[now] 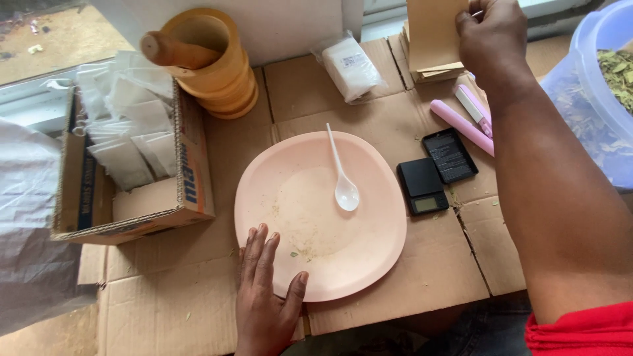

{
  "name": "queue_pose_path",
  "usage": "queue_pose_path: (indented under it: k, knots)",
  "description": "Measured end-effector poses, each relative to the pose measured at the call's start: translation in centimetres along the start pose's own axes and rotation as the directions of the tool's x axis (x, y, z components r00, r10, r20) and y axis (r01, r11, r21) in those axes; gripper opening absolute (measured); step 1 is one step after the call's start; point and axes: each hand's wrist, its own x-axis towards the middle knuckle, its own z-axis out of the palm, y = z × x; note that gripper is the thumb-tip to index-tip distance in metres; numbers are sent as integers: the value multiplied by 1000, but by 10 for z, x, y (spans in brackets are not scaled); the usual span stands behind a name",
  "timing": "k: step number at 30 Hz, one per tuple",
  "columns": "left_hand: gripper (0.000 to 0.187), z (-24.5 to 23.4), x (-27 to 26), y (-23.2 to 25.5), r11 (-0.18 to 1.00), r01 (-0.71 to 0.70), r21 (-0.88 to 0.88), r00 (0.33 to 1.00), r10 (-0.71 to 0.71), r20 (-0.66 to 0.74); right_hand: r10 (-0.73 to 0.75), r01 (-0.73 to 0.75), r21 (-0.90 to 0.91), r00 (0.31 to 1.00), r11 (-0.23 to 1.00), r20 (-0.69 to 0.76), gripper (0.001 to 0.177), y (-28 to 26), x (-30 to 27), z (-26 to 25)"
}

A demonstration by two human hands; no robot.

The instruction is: Filling small filter bags with dried herbs using a spoon and weighing them on a digital scale.

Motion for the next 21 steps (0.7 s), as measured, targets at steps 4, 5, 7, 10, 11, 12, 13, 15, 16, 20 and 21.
queue_pose_path:
  k: [4, 5, 7, 10, 11, 12, 13, 15, 16, 20, 21]
  knots:
    - [62, -2, 1, -1, 1000, -7, -23, 1000, 7, -7, -182, 173, 125, 981, 977, 64, 13, -47, -38, -14]
    - [61, -2, 1, -3, 999, -34, -35, 999, 33, -25, -233, 213, 138, 959, 967, 158, 18, -64, -56, -19]
    - [59, -1, -2, -4, 998, -41, -39, 998, 39, -53, -294, 257, 164, 917, 952, 268, 24, -90, -93, -23]
    - [59, -5, -4, -4, 999, -45, -10, 998, 45, -51, -216, 146, 192, 879, 971, 425, 26, -118, -144, -18]
    - [57, -6, -5, -3, 998, -45, -43, 998, 43, -54, -209, 95, 254, 855, 963, 475, 26, -122, -158, -14]
    - [56, -6, -4, -2, 996, -50, -77, 997, 46, -56, -204, 41, 309, 829, 950, 520, 29, -126, -170, -12]
    - [56, -8, -5, -3, 996, -45, -71, 997, 41, -61, -211, 43, 314, 825, 948, 524, 29, -130, -181, -9]
    - [55, -9, -5, -4, 992, -33, -124, 999, 28, -45, -185, 48, 243, 794, 969, 579, 22, -136, -199, -3]
    - [55, -9, -7, -4, 993, -27, -118, 999, 22, -48, -190, 50, 247, 789, 968, 584, 22, -138, -201, -1]
    - [54, -9, -6, -3, 994, -18, -108, 999, 15, -37, -85, -2, 145, 801, 989, 592, 15, -130, -198, 6]
    - [54, -8, -6, -3, 995, -17, -99, 999, 14, -38, -82, -53, 207, 802, 977, 591, 12, -124, -194, 8]
